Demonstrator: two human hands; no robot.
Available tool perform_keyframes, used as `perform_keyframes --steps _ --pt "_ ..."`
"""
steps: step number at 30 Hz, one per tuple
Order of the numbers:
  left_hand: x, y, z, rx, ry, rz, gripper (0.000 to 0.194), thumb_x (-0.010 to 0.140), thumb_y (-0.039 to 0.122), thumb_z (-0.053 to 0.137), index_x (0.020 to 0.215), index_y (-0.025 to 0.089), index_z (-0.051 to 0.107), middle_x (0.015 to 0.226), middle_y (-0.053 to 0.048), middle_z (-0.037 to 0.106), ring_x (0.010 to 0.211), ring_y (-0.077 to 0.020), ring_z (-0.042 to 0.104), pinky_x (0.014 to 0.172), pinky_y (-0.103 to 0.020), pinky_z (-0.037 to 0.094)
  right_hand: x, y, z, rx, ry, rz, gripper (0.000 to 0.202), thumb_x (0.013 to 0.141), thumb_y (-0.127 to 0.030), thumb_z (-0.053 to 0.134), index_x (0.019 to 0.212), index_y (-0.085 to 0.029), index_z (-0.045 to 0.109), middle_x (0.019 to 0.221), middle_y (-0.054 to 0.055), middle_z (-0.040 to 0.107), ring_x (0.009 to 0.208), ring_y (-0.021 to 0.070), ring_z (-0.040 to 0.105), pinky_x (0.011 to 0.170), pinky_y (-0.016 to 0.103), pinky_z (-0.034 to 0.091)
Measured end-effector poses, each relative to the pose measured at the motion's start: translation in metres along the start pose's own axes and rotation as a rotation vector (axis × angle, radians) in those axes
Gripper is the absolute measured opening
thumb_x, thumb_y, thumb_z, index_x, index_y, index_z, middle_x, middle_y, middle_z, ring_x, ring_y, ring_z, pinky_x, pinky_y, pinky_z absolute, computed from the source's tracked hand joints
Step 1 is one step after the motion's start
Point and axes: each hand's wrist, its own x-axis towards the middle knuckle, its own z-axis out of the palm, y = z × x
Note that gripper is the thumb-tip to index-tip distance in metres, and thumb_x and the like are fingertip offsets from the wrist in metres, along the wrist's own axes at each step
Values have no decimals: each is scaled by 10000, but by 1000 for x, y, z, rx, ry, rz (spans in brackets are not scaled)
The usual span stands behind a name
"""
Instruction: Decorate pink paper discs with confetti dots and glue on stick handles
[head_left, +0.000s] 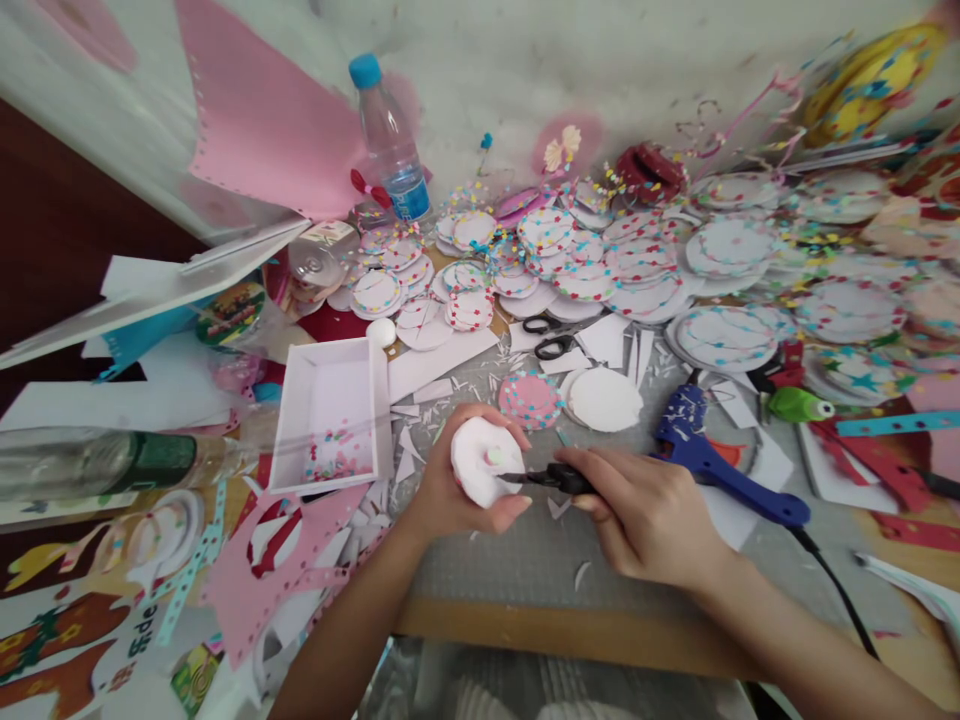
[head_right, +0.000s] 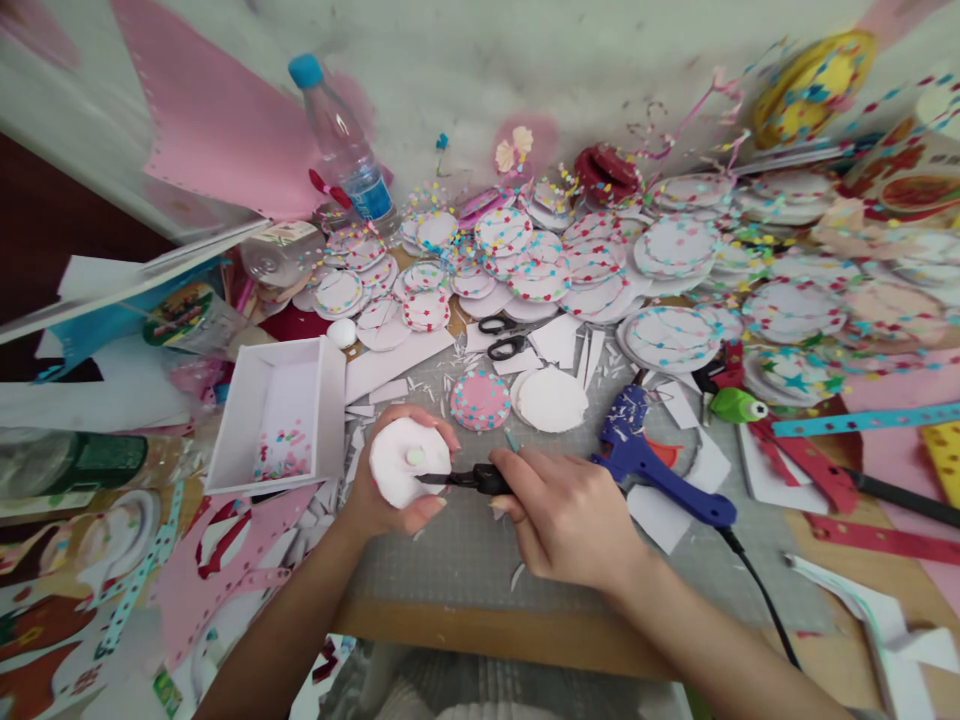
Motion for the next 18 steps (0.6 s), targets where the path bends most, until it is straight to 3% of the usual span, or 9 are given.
perform_keyframes --steps 8,18 --pt "5 -4 2 -160 109 -102 665 487 382 879 987 191 485 862 -61 658 728 -171 609 616 -270 460 0 5 -8 1 59 50 289 974 -309 308 1037 -140 534 776 72 663 632 163 625 556 255 437" --pt "2 -9 8 -38 132 1 805 394 477 893 1035 222 478 986 -67 679 870 -224 646 768 -338 485 2 -5 -3 26 25 9 291 961 -319 350 1044 -129 555 785 75 647 612 167 605 533 266 426"
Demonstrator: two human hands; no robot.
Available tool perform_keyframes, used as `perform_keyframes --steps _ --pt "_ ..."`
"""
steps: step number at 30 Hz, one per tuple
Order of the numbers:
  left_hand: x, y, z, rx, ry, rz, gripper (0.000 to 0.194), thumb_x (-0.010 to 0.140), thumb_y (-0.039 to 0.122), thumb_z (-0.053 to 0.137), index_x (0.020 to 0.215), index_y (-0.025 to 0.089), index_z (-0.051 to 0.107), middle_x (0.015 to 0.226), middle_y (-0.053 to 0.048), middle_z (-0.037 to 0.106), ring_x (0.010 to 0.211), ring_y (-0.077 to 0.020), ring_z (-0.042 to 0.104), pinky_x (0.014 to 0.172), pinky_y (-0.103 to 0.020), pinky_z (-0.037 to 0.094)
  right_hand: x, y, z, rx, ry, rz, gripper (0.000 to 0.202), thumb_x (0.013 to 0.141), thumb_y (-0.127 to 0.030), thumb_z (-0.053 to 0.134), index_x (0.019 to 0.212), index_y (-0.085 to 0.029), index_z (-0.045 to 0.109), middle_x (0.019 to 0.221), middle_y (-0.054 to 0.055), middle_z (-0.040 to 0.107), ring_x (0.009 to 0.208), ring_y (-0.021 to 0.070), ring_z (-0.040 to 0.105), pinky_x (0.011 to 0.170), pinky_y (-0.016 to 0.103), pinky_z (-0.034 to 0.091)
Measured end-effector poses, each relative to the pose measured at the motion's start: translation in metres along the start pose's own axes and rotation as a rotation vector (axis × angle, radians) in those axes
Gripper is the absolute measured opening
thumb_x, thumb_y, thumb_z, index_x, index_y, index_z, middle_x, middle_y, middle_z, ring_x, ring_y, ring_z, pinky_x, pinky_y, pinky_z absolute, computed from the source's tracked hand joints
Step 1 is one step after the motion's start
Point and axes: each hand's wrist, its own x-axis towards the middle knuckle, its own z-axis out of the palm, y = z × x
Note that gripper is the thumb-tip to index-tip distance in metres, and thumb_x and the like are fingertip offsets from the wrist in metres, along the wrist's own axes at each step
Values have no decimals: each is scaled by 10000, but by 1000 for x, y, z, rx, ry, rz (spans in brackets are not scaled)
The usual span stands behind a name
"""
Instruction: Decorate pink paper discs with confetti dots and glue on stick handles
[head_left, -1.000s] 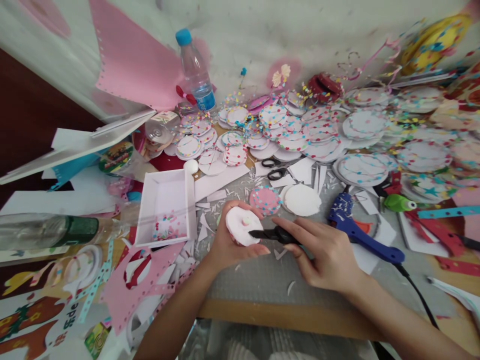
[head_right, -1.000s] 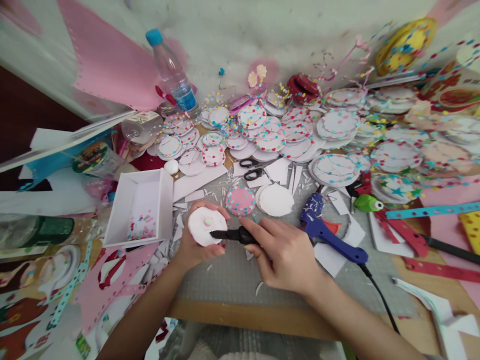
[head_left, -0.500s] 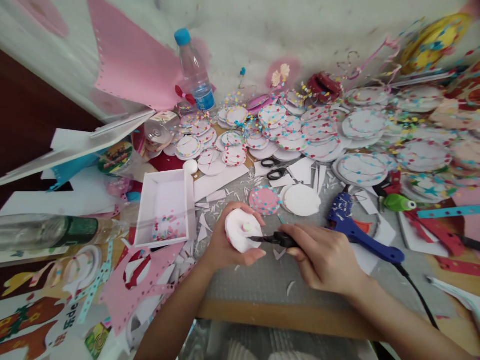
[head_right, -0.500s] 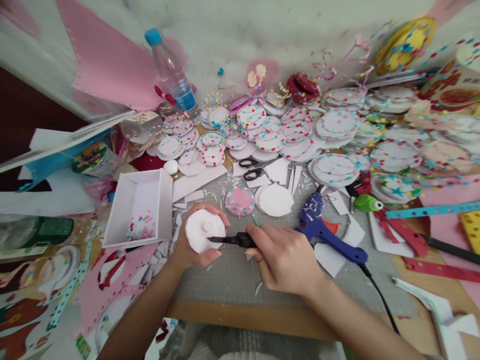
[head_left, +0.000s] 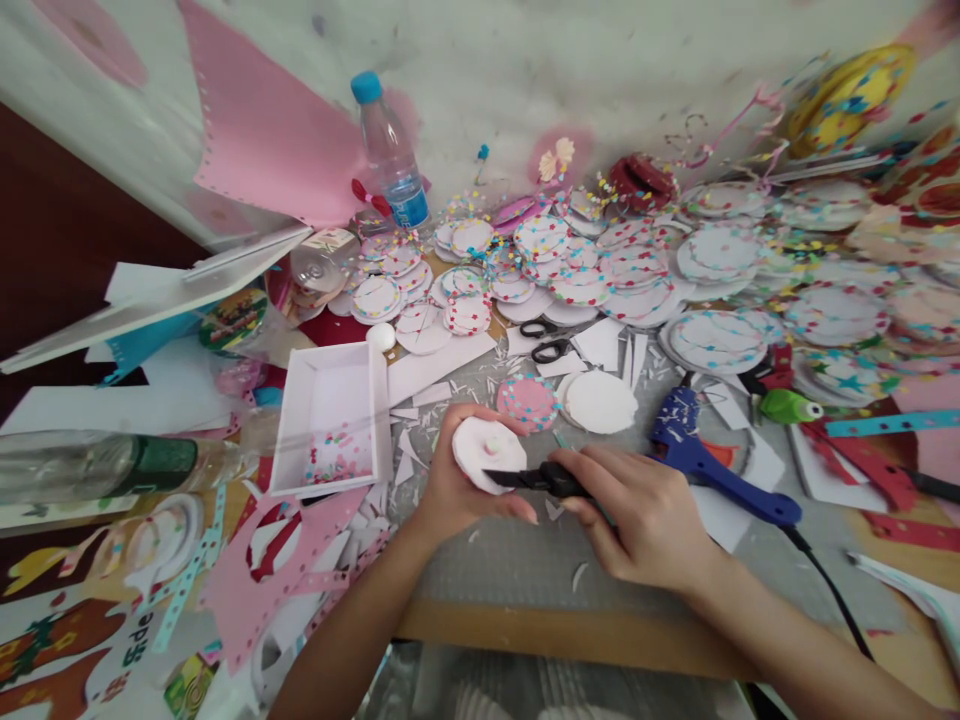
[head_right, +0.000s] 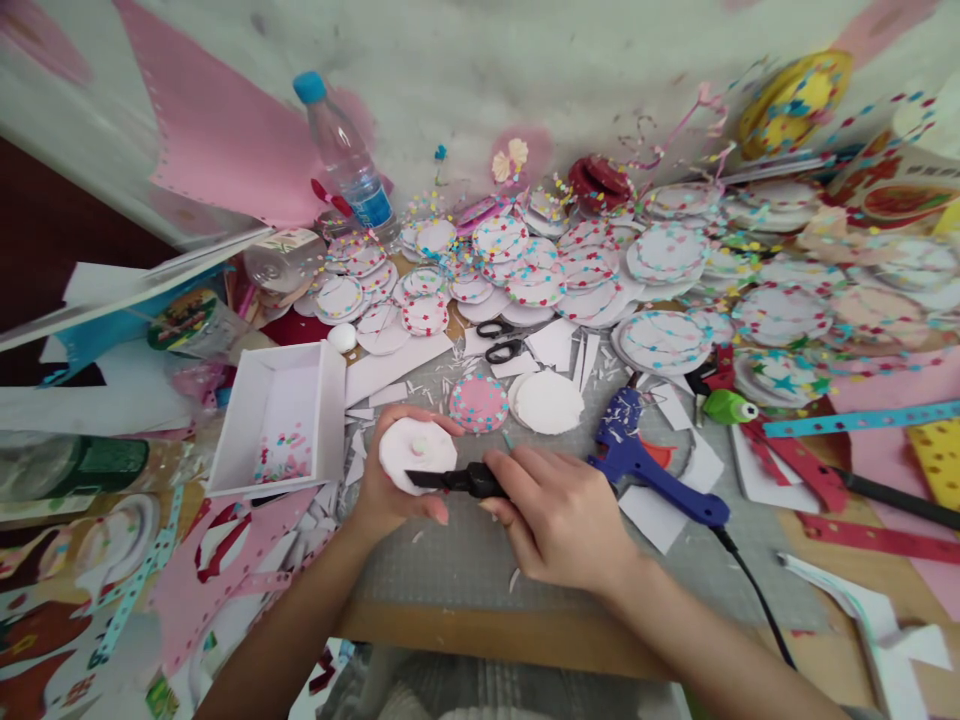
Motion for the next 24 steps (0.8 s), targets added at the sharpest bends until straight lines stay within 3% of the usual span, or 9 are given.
perform_keyframes --steps 6,15,24 --pt "1 0 -1 3 -21 67 836 371 468 900 1050 218 482 1007 -84 671 900 -234 642 788 -353 487 0 3 0 16 4 -2 302 954 -317 377 1073 -115 567 787 80 642 635 175 613 541 274 433" --pt "-1 2 -5 -97 -122 -4 860 345 394 931 1050 207 477 954 -102 691 839 -237 663 714 -325 508 2 9 -7 82 -21 -20 331 941 -337 403 1127 -131 585 784 68 646 632 164 611 547 275 430" --pt "-2 4 -1 -82 -85 -33 719 497 465 874 1039 217 472 943 -104 682 806 -219 654 678 -325 505 2 7 -4 84 3 29 329 930 -326 440 1156 -141 592 780 62 639 648 169 603 566 279 443"
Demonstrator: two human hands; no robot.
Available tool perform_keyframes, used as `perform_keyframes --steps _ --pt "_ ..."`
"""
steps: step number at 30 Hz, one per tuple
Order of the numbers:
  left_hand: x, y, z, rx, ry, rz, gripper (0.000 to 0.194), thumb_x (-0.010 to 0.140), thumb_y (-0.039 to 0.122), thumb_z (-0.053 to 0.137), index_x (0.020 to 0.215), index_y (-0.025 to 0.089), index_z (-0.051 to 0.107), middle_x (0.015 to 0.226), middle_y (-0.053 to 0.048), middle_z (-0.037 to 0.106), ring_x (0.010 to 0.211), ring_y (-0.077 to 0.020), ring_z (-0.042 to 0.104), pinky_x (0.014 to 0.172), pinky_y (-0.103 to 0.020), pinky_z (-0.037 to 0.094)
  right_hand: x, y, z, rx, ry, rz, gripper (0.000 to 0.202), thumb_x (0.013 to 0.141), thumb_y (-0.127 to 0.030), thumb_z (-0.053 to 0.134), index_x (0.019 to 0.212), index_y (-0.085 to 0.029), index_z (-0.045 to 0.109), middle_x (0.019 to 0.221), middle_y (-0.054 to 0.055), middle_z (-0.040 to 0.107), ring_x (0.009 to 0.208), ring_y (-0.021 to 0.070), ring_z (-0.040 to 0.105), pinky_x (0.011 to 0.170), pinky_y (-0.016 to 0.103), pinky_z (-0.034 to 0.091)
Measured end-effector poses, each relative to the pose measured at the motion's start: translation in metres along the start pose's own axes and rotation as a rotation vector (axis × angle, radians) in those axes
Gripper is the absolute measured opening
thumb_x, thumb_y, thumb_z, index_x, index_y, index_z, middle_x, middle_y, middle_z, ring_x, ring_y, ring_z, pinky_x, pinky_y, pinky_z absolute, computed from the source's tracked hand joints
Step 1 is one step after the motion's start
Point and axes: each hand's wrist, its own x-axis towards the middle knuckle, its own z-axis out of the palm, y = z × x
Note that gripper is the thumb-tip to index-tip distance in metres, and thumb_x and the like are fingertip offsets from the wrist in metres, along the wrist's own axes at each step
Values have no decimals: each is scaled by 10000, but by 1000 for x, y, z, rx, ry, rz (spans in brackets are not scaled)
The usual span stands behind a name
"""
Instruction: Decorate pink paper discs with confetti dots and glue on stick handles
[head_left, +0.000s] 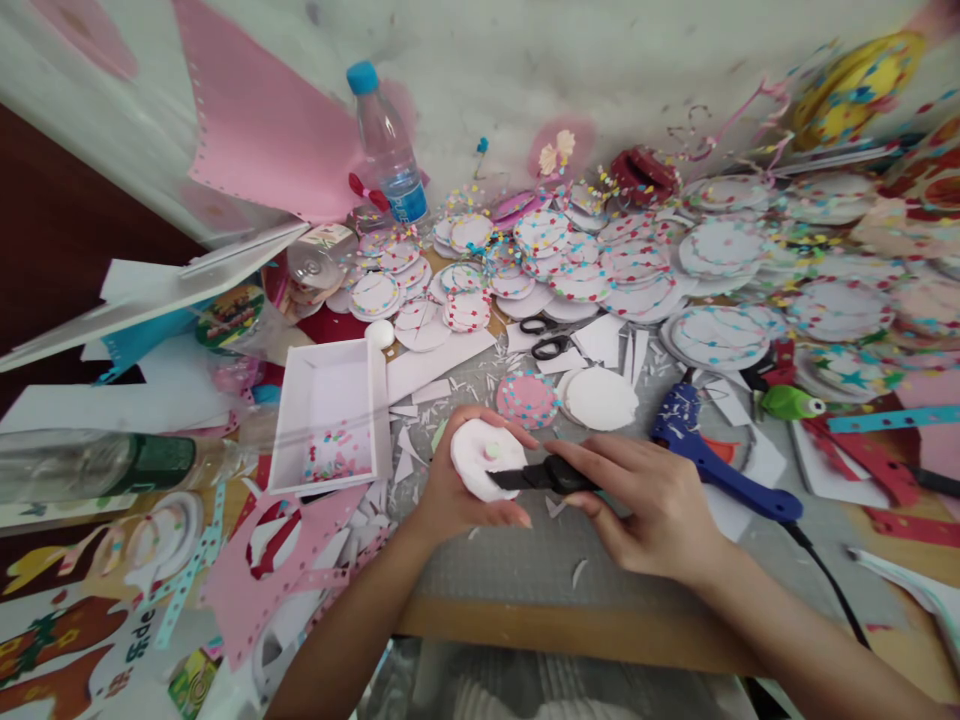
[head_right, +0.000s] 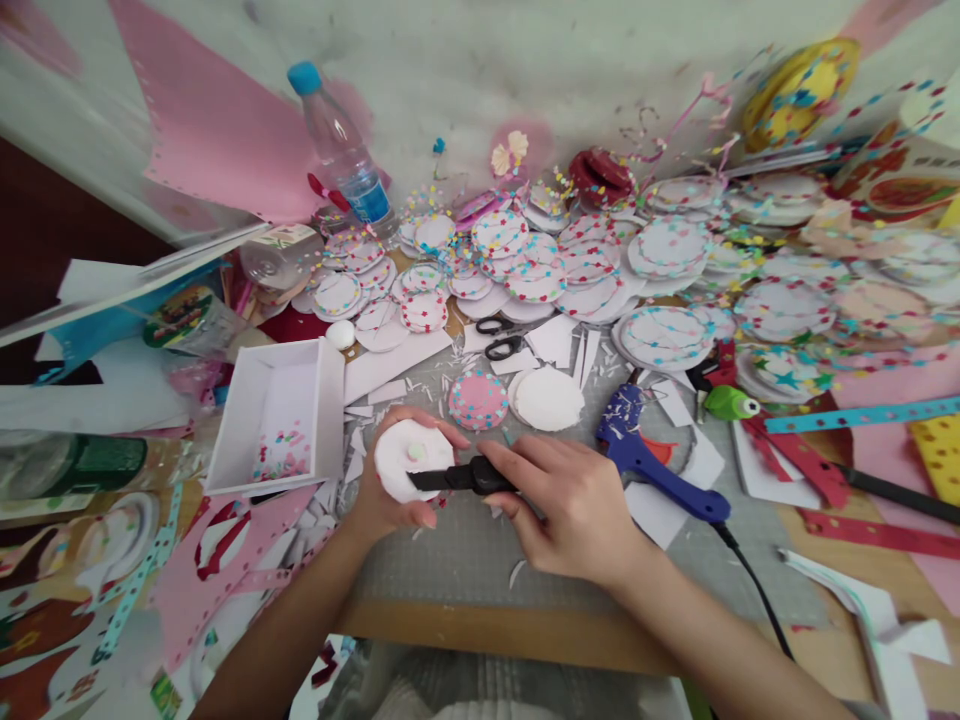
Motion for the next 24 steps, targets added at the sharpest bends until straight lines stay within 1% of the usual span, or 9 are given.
perform_keyframes --steps 6,10,13,17,20,24 --pt "-3 -3 1 13 32 10 681 534 357 872 1059 218 460 968 -67 683 763 -173 631 674 -293 488 -1 -2 2 57 -9 64 320 922 -315 468 1178 -164 586 788 59 643 649 167 596 571 274 447" --pt "-3 -2 4 82 79 33 646 558 312 852 1062 226 457 981 -61 676 849 -203 641 723 -322 492 -1 -3 3 59 -13 87 327 918 -313 467 1181 -171 599 780 58 647 648 166 602 573 272 458" --pt "-3 -1 6 108 110 40 621 576 279 831 1061 225 447 979 -66 671 874 -215 644 726 -326 494 0 -4 4 34 3 94 323 911 -290 475 1183 -176 605 786 58 651 664 171 611 585 274 471" --pt "-4 -2 5 69 84 -7 580 599 300 810 1057 219 463 984 -81 672 816 -200 640 683 -316 498 0 -3 5 30 18 76 329 909 -279 490 1205 -174 586 819 70 658 693 180 615 605 286 477" --pt "-6 -2 3 56 55 -6 566 598 295 803 1060 230 482 966 -59 684 754 -177 630 667 -305 500 -2 -2 6 48 11 61 334 906 -285 509 1211 -168 576 829 75 658 709 185 618 619 294 476" --pt "-6 -2 1 117 51 16 584 588 289 796 1082 223 492 987 -74 691 795 -201 642 704 -338 517 -3 -1 5 115 -8 58 324 915 -312 497 1184 -156 587 823 74 659 673 169 616 592 275 466"
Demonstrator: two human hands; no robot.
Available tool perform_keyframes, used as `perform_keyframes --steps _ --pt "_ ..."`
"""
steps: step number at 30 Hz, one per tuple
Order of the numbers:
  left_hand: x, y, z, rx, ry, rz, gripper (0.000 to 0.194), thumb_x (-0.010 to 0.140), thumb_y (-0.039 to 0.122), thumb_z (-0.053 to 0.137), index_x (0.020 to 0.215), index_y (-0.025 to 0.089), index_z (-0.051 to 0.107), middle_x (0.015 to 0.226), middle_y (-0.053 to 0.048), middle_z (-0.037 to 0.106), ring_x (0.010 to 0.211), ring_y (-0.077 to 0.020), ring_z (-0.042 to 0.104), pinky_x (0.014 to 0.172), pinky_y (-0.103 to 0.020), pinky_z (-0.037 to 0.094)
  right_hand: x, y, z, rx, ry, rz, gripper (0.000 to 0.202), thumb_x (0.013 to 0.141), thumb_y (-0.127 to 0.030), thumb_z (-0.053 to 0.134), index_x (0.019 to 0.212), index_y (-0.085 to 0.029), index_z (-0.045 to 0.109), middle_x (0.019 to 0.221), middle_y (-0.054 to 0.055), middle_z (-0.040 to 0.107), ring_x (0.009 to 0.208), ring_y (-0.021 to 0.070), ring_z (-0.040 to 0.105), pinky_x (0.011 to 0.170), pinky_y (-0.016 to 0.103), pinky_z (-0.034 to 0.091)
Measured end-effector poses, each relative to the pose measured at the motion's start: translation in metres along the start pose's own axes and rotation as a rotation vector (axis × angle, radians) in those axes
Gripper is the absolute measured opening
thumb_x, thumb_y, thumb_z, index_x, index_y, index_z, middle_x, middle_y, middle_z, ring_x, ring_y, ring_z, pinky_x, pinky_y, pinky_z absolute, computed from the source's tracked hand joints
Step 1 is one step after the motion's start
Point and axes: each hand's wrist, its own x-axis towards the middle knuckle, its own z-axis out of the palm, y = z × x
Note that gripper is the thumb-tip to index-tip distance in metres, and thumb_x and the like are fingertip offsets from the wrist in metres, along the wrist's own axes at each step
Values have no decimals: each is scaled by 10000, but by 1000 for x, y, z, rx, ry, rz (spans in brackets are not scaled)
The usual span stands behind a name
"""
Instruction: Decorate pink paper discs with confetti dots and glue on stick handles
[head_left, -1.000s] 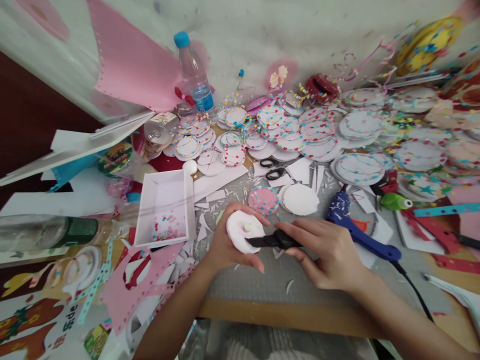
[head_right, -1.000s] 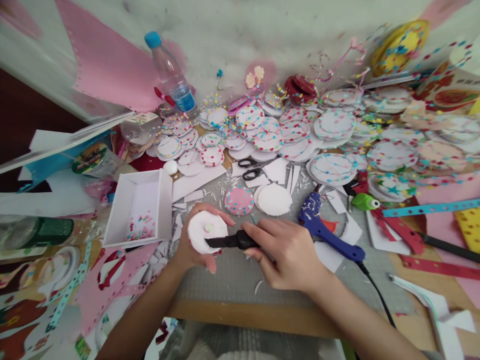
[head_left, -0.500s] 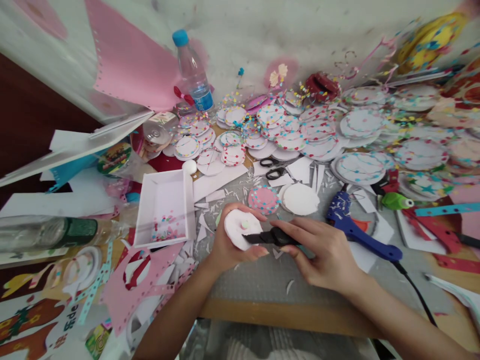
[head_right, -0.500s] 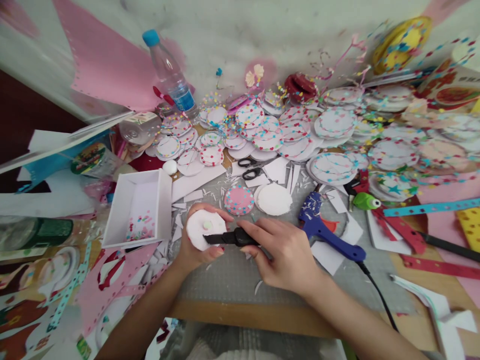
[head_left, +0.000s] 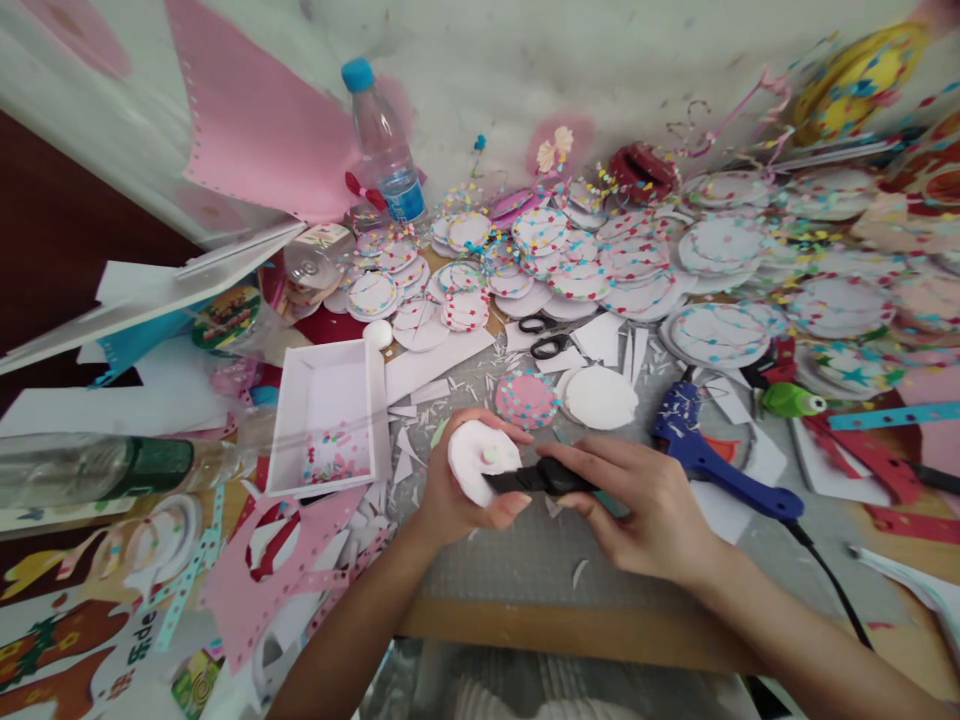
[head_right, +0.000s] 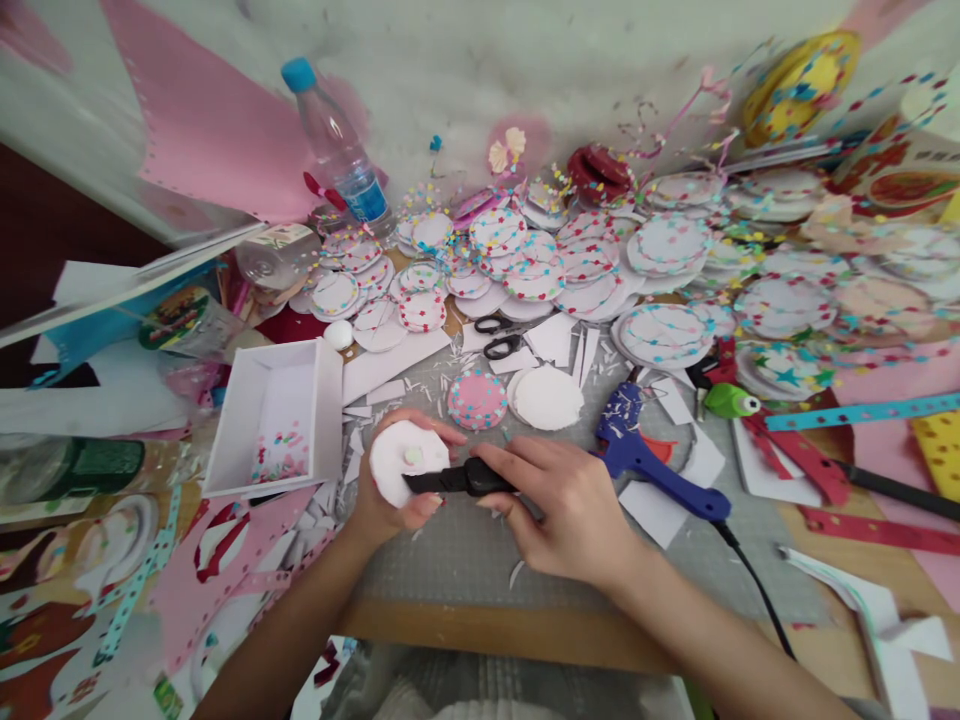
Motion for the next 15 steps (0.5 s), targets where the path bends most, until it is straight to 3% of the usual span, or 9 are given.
perform_keyframes --steps 5,10,15 --pt "3 -4 3 -73 -11 121 606 585 285 809 1093 228 484 1140 -114 661 938 -227 649 838 -390 500 1 0 0 29 5 -10 322 919 -321 493 1170 -143 587 799 71 651 644 164 600 562 265 445" --pt "6 -3 6 -188 -50 26 656 574 503 811 1070 190 517 1110 -163 663 994 -272 642 870 -415 487 2 1 -1 -7 11 -29 327 908 -297 512 1187 -138 578 799 66 644 665 173 596 588 280 443" --pt "7 2 4 -122 -50 -36 686 583 628 739 1054 154 583 1049 -164 666 1017 -307 615 915 -439 455 1 3 -1 -14 32 -59 327 905 -303 524 1176 -127 579 822 77 650 681 180 598 609 295 448"
